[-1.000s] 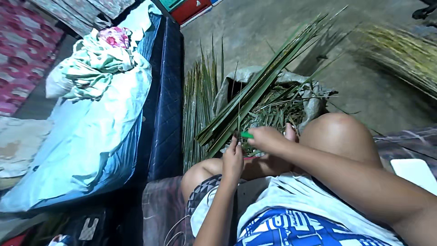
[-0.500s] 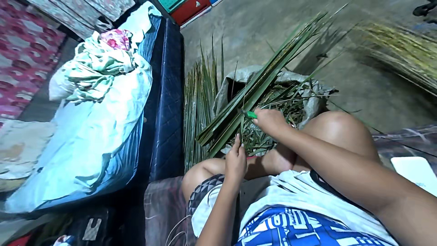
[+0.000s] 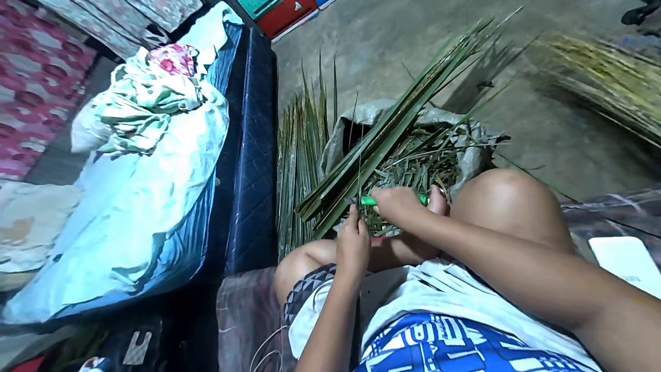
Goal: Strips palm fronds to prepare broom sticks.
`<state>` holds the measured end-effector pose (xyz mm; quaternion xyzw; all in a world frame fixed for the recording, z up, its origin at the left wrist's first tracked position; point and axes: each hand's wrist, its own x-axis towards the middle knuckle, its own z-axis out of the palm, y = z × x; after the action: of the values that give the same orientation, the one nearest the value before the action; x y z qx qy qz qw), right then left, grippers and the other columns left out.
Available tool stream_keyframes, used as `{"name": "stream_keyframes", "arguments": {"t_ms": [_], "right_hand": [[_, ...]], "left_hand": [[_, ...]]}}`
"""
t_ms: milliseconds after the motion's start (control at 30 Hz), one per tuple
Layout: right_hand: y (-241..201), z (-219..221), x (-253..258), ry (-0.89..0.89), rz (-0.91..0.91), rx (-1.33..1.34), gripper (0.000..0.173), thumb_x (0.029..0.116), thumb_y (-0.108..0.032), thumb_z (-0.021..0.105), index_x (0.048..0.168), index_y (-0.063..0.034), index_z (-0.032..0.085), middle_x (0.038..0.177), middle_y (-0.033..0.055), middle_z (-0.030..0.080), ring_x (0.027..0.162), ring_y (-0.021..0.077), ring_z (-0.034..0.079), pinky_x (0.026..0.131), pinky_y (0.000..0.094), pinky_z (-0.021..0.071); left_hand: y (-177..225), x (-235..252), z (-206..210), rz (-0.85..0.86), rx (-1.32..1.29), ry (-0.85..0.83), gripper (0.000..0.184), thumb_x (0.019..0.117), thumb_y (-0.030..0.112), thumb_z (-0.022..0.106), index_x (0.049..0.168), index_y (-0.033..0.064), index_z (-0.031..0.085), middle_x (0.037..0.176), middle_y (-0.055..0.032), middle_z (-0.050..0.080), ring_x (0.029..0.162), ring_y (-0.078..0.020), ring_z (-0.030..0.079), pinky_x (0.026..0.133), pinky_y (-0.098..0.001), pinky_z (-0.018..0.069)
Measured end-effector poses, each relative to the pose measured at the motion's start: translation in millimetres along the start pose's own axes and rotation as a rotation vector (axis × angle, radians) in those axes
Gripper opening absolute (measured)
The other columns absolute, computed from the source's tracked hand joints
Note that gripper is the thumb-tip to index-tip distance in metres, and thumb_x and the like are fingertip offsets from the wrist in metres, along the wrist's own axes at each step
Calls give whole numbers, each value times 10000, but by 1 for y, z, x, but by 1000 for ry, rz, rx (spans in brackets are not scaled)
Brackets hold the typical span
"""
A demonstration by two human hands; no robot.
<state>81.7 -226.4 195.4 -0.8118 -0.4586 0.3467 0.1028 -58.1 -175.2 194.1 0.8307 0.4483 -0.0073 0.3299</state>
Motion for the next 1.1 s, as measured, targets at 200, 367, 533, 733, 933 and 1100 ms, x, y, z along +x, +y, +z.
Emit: {"name": "stream_keyframes", "arguments": {"t_ms": [200,367,533,733,933,1100], "right_hand": [[30,-9,20,164,151,130,293,1069,-232,553,1234,-8,646,1147,262,701,1085,475,679,866,661,525],[41,-19,19,222,142,183,278,1055,-264,569,1138,-22,679,1062,233,713,1026,441,691,837,645,528],[9,4,-16,-27,-176,135,325,1071,-259,502,1193,16,625,1108,265,678,1087,449,658,889,635,489],[22,-9,6,123,-48,62,315,1082,-271,529,1225,-9,633,1125,252,700,1086,453,680,884,631,517],[36,-24,15,280,98,163,259,1057,-273,581,1112,-33,659,999,217,714,983,424,703,796,615,536],[18,-6,-14,33,-204,109,306,1066,-241,511,1178,19,627,1087,264,680,1067,449,663,883,632,491]], "left_hand": [[0,-8,1,30,-10,-45,484,1096,130,367,1576,67,395,931,-147,688,776,-211,634,784,-389,533],[-9,-7,-1,28,-210,-32,456,1109,175,387,1554,88,442,814,-67,651,580,-107,520,579,-291,461],[-14,-2,-9,-55,-666,-106,280,1113,134,362,1254,-23,546,715,-12,619,405,-11,391,375,-174,345],[-16,-6,-13,-41,-879,-213,439,1112,123,325,1528,-4,390,688,-10,578,393,-15,375,357,-169,348],[-15,-6,-13,-33,-941,-255,450,1105,122,308,1534,16,391,684,-15,568,390,-16,369,352,-167,340],[-14,-4,-15,-74,-967,-251,311,1109,127,296,1331,-7,469,676,-18,575,394,-17,405,362,-162,375]]}}
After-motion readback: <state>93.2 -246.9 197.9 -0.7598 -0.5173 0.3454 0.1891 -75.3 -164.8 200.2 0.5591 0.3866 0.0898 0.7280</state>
